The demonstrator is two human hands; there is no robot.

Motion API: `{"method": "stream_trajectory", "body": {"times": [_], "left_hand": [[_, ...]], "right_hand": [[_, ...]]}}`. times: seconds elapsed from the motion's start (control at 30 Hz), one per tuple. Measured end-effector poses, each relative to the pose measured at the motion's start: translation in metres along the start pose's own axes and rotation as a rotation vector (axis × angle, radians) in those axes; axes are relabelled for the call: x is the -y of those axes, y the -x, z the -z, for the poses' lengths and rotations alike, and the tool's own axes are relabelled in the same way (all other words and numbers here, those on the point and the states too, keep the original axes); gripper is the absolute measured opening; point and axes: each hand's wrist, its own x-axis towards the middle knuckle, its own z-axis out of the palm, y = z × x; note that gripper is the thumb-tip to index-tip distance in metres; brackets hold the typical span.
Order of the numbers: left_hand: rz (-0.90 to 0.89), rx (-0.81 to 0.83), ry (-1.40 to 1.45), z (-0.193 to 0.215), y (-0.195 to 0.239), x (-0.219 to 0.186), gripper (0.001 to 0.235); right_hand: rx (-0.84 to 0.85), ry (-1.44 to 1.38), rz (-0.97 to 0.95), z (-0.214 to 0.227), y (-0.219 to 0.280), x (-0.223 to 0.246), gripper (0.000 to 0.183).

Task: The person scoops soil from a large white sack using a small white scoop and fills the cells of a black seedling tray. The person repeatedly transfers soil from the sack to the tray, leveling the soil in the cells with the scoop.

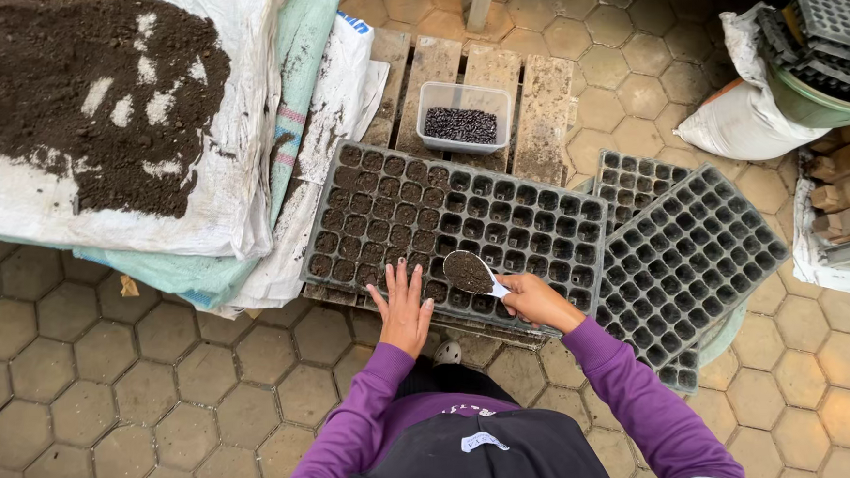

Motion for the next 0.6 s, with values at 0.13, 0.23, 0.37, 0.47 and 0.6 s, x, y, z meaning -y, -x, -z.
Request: {"method": "stream_trajectory", "body": {"times": [0.13, 0.23, 0.37, 0.47, 0.6], "left_hand": [[-0.017, 0.061, -0.059, 0.004, 0.015, 0.0, 0.061], [-0.031, 0.082, -0.067, 0.003, 0.017, -0.001, 0.06], [-0.025, 0.089, -0.075, -0.002, 0.004, 0.006, 0.06], [-0.039, 0.09, -0.075, -0.001, -0.007, 0.011, 0.058], [-0.077, 0.14, -0.078, 0.001, -0.015, 0.01, 0.053]], "right_hand": [[0.026, 0.045, -0.019, -0.014, -0.005, 0.004, 0.066], [0.019, 0.111, -0.041, -0.018, -0.011, 0.009, 0.065], [0.025, 0.157, 0.006, -0.014, -0.018, 0.009, 0.065], [0.027, 0.184, 0.026, -0.013, -0.026, 0.004, 0.065], [0.017, 0.233, 0.064, -0.014, -0.033, -0.005, 0.064]]}}
